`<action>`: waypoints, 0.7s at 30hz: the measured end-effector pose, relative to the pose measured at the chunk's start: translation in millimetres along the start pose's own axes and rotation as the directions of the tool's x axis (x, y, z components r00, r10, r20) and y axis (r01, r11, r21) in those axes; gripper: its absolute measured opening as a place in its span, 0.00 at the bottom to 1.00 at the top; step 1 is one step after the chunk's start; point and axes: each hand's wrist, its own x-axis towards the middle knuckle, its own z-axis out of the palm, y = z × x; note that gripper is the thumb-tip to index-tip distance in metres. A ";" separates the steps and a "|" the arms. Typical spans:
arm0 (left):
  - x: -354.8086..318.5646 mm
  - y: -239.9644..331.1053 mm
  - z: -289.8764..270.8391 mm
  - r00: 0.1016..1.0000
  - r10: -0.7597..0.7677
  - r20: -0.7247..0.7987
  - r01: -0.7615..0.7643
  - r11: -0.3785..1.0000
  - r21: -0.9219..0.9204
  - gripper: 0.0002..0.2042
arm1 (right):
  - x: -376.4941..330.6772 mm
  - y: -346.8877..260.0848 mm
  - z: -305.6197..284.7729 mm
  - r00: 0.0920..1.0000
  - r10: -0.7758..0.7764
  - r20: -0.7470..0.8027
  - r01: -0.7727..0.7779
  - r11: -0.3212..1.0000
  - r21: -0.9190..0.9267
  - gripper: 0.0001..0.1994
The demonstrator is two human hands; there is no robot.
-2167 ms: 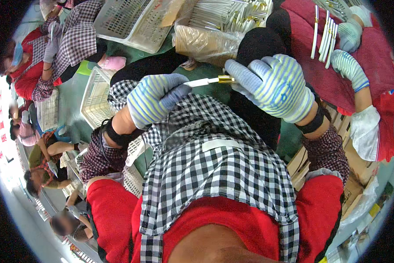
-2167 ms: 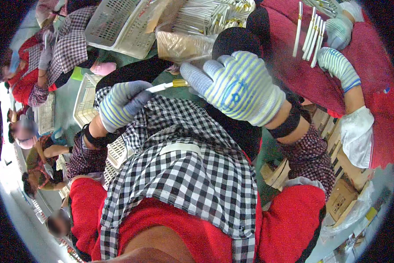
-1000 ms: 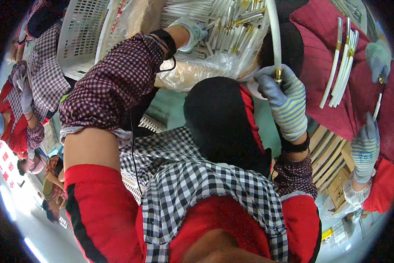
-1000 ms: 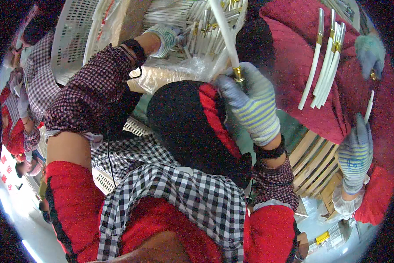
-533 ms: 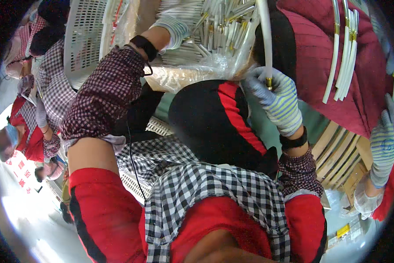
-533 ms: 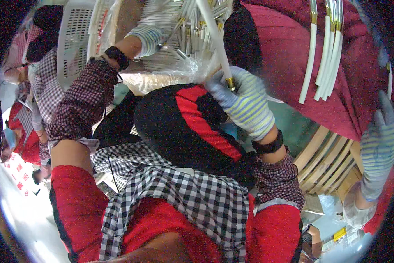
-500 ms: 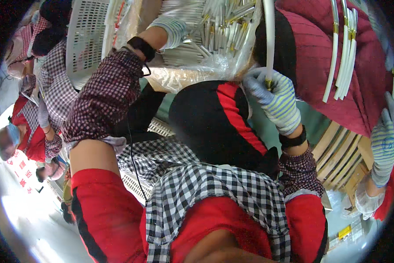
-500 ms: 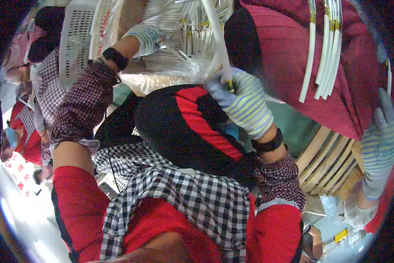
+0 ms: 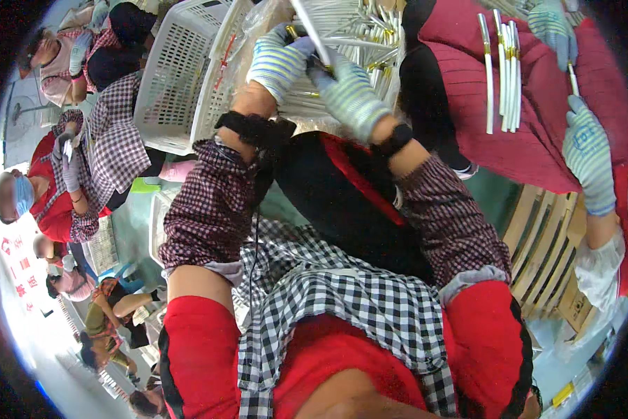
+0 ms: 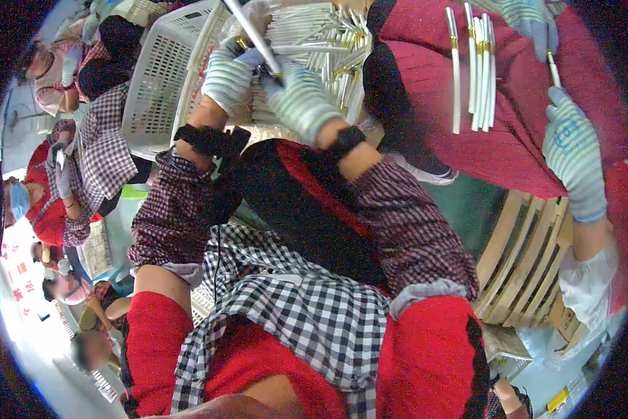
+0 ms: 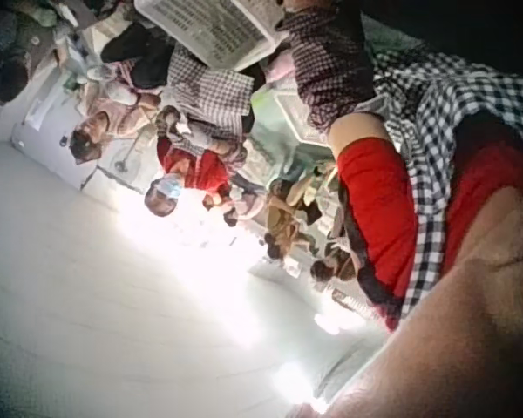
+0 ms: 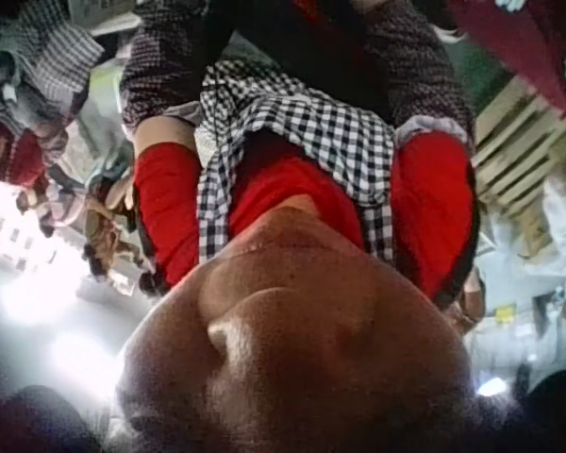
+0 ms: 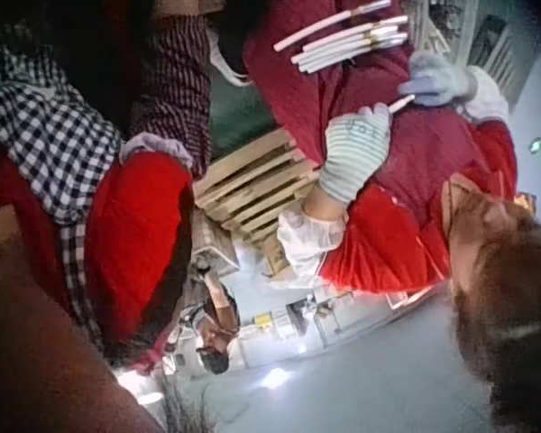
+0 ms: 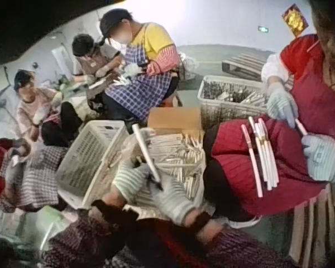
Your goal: The recorder is assembling small plastic tubes by attaching metallic tips and sorting them into various baskets.
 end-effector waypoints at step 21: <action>20.1 -24.4 -39.2 0.980 -0.176 0.090 0.146 0.950 0.275 0.11 | 44.9 24.3 -14.3 0.998 0.052 -0.038 -0.060 0.965 -0.254 0.16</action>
